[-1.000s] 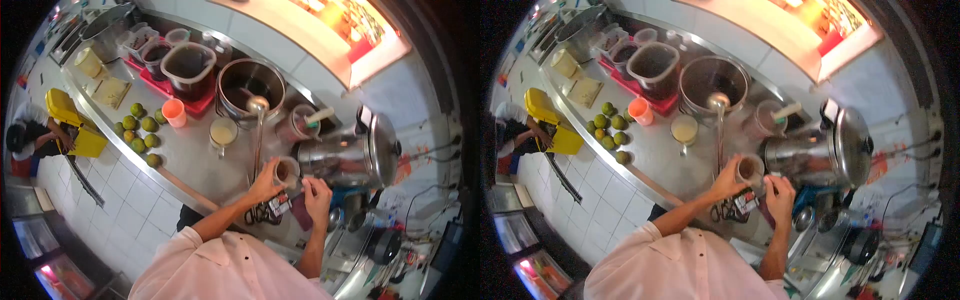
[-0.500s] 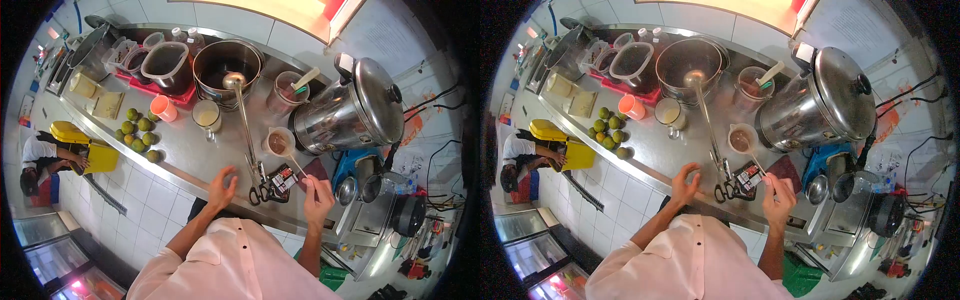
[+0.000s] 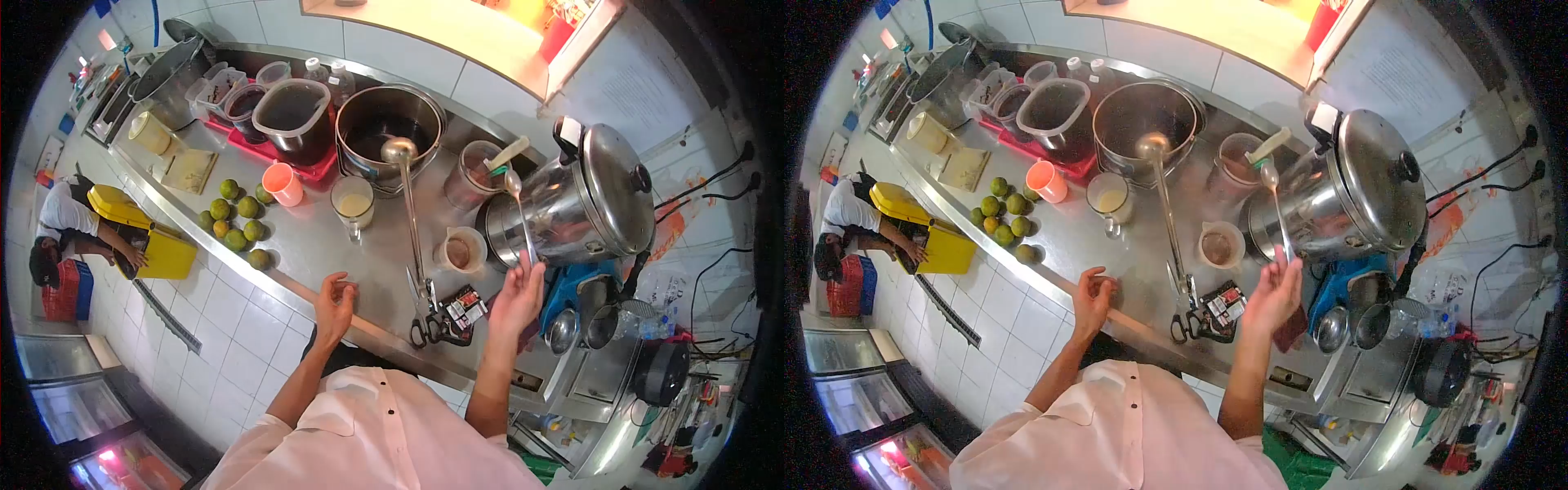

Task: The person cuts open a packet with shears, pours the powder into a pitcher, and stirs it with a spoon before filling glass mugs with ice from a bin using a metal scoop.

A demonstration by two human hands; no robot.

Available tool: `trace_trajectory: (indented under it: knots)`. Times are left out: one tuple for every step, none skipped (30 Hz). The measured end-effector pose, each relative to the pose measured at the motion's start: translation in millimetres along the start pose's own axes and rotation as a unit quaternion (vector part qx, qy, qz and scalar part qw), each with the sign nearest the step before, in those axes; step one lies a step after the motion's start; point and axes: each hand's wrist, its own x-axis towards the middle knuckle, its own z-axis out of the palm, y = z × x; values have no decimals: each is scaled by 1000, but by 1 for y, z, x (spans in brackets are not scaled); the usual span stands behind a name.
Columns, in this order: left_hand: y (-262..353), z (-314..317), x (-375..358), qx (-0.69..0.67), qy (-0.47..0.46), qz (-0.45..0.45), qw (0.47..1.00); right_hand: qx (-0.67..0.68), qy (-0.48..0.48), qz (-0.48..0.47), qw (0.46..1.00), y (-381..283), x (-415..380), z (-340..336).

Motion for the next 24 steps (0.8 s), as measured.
trace_trajectory:
  knots:
    - [2,1,1,-2,-9,6,1000,6,-25,20,999,1,7,20]
    - [4,2,1,-15,-18,10,1000,12,-50,40,998,0,13,41]
    - [8,1,0,-43,-29,-6,999,16,-76,61,995,-2,14,57]
    - [13,-2,0,-72,-40,-22,996,11,-90,45,995,-4,12,68]
    - [15,-7,2,-100,-50,-36,993,6,-103,28,994,-5,11,78]
    - [15,-15,6,-93,-57,-36,993,1,-117,12,993,-5,11,88]
    - [13,-26,8,-87,-64,-37,993,-27,-134,-16,990,-4,7,93]
    - [11,-36,10,-80,-72,-41,993,-55,-150,-43,986,-5,-1,92]
    - [7,-47,14,-94,-64,-40,993,-84,-163,-70,980,-6,-10,89]
    - [3,-59,20,-107,-57,-40,992,-96,-155,-54,982,-2,-19,82]
    - [0,-71,28,-119,-51,-37,991,-128,-133,-44,982,4,-25,70]
    - [0,-83,34,-165,-30,-65,984,-158,-109,-33,981,11,-31,55]
    - [0,-97,41,-177,-22,-69,982,-189,-86,-21,978,21,-43,44]
    - [1,-111,47,-189,-11,-73,979,-196,-52,-10,979,31,-62,37]
    - [1,-126,53,-203,0,-79,976,-204,-19,0,979,40,-80,30]
    - [7,-142,59,-204,4,-83,975,-214,15,9,977,48,-94,25]
    - [12,-157,64,-206,3,-89,975,-232,2,20,973,59,-107,19]
    - [19,-171,69,-207,-3,-95,974,-249,-6,30,968,69,-124,14]
    - [23,-184,75,-197,11,-91,976,-265,-9,37,964,77,-144,16]
    - [28,-195,81,-187,17,-87,978,-308,11,36,951,87,-158,18]
    - [34,-204,86,-179,17,-82,980,-319,5,43,947,97,-172,22]
    - [43,-216,90,-186,4,-67,980,-329,4,49,943,103,-184,25]
    - [56,-227,94,-195,-15,-53,979,-367,-18,59,928,105,-195,32]
    - [79,-237,98,-202,-30,-26,979,-404,-38,73,911,105,-204,39]
